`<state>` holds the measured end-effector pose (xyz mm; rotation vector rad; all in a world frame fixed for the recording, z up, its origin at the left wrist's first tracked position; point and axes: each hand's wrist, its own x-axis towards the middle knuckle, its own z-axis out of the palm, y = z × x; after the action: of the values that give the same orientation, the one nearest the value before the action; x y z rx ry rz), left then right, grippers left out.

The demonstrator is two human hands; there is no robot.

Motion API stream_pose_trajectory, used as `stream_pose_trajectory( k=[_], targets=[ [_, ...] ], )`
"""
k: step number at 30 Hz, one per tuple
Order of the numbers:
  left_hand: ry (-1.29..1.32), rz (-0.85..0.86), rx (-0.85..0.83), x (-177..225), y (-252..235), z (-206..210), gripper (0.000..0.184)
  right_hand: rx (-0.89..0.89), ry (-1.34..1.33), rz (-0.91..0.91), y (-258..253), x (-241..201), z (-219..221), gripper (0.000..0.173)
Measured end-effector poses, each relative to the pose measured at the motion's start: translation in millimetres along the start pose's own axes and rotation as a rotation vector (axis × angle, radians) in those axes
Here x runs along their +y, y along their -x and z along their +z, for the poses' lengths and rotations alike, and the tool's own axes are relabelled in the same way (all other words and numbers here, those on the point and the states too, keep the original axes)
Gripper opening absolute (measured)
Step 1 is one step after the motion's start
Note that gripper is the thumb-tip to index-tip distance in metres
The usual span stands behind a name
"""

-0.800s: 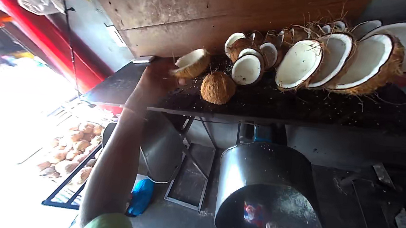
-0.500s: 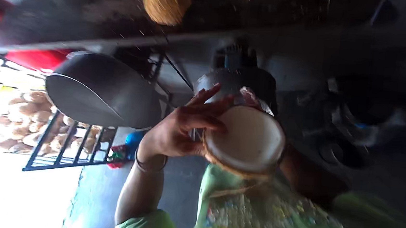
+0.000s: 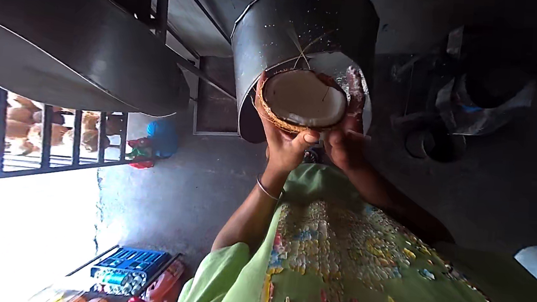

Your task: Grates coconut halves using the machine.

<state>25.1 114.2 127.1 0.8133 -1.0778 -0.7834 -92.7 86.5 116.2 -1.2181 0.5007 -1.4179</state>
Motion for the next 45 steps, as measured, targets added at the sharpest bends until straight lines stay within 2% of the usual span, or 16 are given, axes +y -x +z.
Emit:
stream_pose_trajectory(
  k=[3,7,10,13,16,18,20,22,24,26,28,31,34,37,42,45],
  targets=[
    [-0.042,-0.045,-0.004,5.9,7.3,4.1,0.121,0.028,-0.142,0.051,14.6,7.0,-3.4,0.112],
    [0.167,-0.189,-0.032,-4.0,27.4,-1.6,0.105,-0.01,-0.255,0.134,22.4,1.3,3.0,0.137],
    [0.154,-0.242,-0.045,2.2,29.2,-3.0,0.118,0.029,-0.171,0.134,24.7,0.2,7.3,0.125],
    [0.102,-0.181,0.012,2.6,22.9,3.5,0.121,0.066,-0.081,0.131,34.5,9.1,3.4,0.115],
    [0.047,-0.184,0.074,-7.8,22.4,9.1,0.119,0.076,-0.262,0.127,35.1,24.1,3.0,0.116],
    [-0.034,-0.273,0.122,-16.0,28.0,9.6,0.118,0.187,-0.322,0.199,36.1,35.9,6.3,0.103],
    [-0.177,-0.433,0.239,-41.9,38.5,7.4,0.111,0.371,-0.311,0.354,37.1,59.1,4.2,0.085],
    [-0.356,-0.699,0.353,-85.0,47.6,-0.6,0.108,0.517,-0.277,0.541,48.6,94.4,-6.3,0.052],
    [-0.468,-1.017,0.336,-120.4,49.4,-13.6,0.101,0.564,-0.185,0.733,59.9,119.0,-15.0,0.026],
    [-0.529,-1.14,0.273,-139.5,39.8,-21.1,0.101,0.553,-0.194,0.83,58.5,129.6,-15.2,0.03],
    [-0.643,-1.133,0.204,-139.7,11.3,-17.4,0.104,0.531,-0.389,0.767,31.4,143.7,-14.3,0.039],
    [-0.874,-1.131,0.002,-127.6,-33.0,-2.2,0.107,0.519,-0.538,0.698,-2.2,145.9,-10.9,0.059],
    [-1.123,-1.155,-0.161,-137.9,-59.6,17.4,0.111,0.549,-0.682,0.749,-32.6,123.2,-11.2,0.071],
    [-1.226,-1.211,-0.15,-147.9,-52.0,20.9,0.113,0.527,-0.751,0.797,-31.2,114.4,-10.0,0.081],
    [-1.197,-1.232,-0.067,-151.6,-40.3,20.7,0.125,0.557,-0.749,0.696,-7.0,158.1,-30.2,0.078],
    [-1.169,-1.235,-0.048,-152.0,-37.5,18.8,0.126,0.534,-0.675,0.786,-20.8,131.4,-15.4,0.084]
  ],
)
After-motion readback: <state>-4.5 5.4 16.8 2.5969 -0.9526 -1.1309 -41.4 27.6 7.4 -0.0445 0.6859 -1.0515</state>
